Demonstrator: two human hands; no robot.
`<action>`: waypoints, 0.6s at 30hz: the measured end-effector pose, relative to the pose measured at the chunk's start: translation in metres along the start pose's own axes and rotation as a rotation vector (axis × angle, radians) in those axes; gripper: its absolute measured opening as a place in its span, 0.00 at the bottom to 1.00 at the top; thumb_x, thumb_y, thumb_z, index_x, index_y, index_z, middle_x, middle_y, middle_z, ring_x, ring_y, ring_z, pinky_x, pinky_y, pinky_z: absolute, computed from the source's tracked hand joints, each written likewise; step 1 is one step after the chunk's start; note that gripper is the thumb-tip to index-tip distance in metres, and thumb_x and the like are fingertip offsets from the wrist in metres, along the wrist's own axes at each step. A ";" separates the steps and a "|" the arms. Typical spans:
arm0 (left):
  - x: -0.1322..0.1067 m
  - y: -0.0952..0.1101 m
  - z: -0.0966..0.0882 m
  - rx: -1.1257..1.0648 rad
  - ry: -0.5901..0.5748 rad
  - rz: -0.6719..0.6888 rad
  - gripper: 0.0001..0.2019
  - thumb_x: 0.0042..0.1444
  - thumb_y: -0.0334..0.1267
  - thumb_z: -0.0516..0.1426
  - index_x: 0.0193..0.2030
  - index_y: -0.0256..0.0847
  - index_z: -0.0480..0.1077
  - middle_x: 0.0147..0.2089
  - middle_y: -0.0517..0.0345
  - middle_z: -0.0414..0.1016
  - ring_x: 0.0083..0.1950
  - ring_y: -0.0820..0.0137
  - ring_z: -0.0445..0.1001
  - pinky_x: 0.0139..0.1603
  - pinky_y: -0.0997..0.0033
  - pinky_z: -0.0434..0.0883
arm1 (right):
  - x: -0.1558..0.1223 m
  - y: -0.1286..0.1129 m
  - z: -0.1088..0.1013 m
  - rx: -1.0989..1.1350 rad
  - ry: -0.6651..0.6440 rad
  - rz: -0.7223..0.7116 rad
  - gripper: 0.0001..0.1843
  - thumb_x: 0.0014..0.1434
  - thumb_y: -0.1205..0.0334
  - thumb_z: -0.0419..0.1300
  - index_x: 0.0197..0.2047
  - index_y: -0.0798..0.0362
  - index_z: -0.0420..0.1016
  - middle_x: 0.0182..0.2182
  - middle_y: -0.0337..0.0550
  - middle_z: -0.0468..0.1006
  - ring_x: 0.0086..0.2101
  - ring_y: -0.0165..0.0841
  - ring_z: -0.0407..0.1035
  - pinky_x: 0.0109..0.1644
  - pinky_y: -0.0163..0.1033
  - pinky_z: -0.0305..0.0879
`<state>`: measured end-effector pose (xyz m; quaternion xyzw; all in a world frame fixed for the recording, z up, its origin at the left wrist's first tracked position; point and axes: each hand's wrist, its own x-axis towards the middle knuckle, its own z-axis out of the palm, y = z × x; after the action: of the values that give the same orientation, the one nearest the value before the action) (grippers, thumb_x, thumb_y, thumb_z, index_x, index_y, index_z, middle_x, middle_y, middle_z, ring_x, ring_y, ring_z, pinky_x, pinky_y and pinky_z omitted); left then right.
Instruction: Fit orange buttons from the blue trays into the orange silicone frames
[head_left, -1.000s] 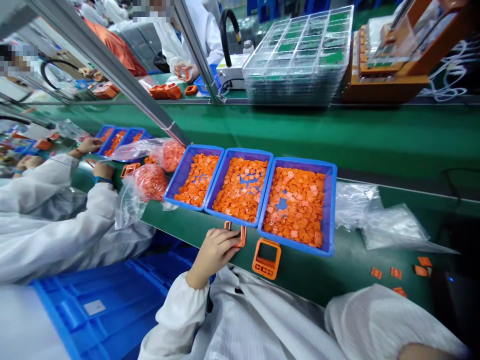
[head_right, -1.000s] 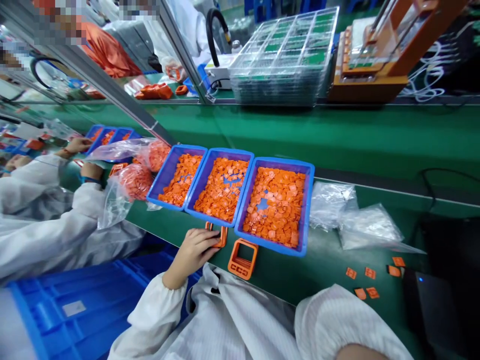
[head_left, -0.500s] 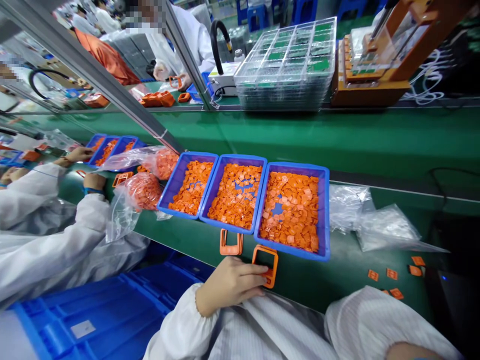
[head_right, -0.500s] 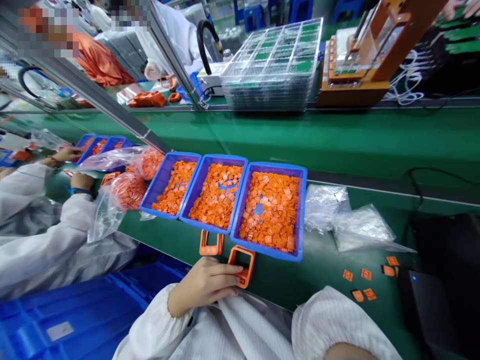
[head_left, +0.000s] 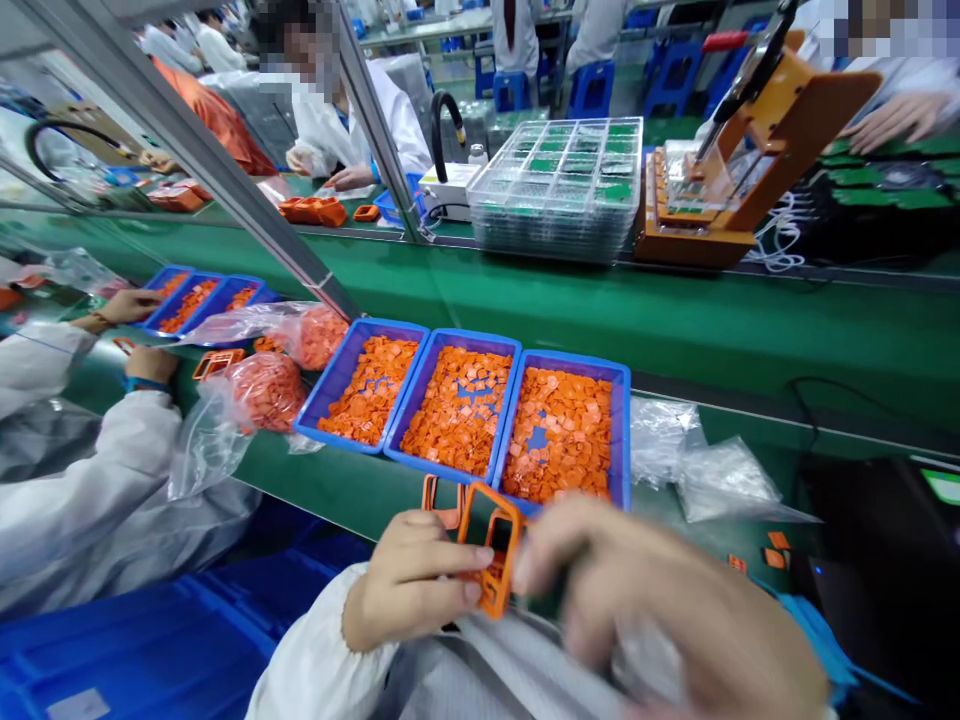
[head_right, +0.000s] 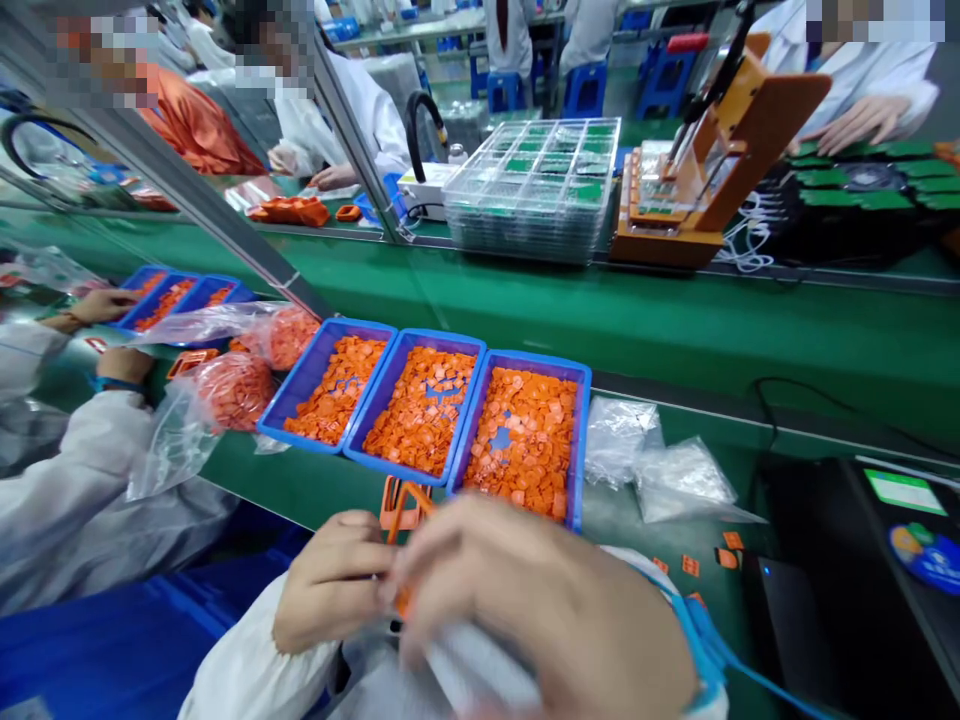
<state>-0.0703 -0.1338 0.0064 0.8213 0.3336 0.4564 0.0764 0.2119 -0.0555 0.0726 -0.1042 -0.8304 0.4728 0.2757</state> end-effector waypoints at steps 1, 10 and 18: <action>0.009 -0.002 -0.003 -0.001 0.047 0.044 0.03 0.72 0.35 0.58 0.46 0.42 0.73 0.41 0.53 0.88 0.27 0.72 0.76 0.34 0.67 0.72 | 0.018 0.004 -0.002 0.040 0.076 0.119 0.26 0.66 0.46 0.67 0.63 0.40 0.69 0.64 0.49 0.74 0.64 0.45 0.71 0.65 0.47 0.73; 0.020 -0.040 -0.013 0.262 0.086 0.144 0.04 0.69 0.38 0.61 0.48 0.44 0.75 0.50 0.52 0.87 0.42 0.67 0.84 0.46 0.64 0.76 | 0.074 0.047 0.025 0.388 0.217 0.282 0.19 0.76 0.48 0.53 0.64 0.45 0.68 0.50 0.47 0.79 0.50 0.39 0.77 0.59 0.49 0.74; -0.024 -0.181 -0.119 0.849 -0.399 -1.074 0.17 0.66 0.37 0.54 0.52 0.36 0.82 0.55 0.40 0.85 0.54 0.52 0.83 0.57 0.59 0.75 | 0.080 0.054 0.012 0.151 0.188 0.363 0.17 0.74 0.54 0.56 0.63 0.43 0.69 0.51 0.46 0.81 0.50 0.40 0.77 0.58 0.49 0.73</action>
<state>-0.2609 -0.0312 -0.0204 0.5703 0.8206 0.0276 0.0239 0.1347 -0.0012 0.0512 -0.2747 -0.7310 0.5636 0.2692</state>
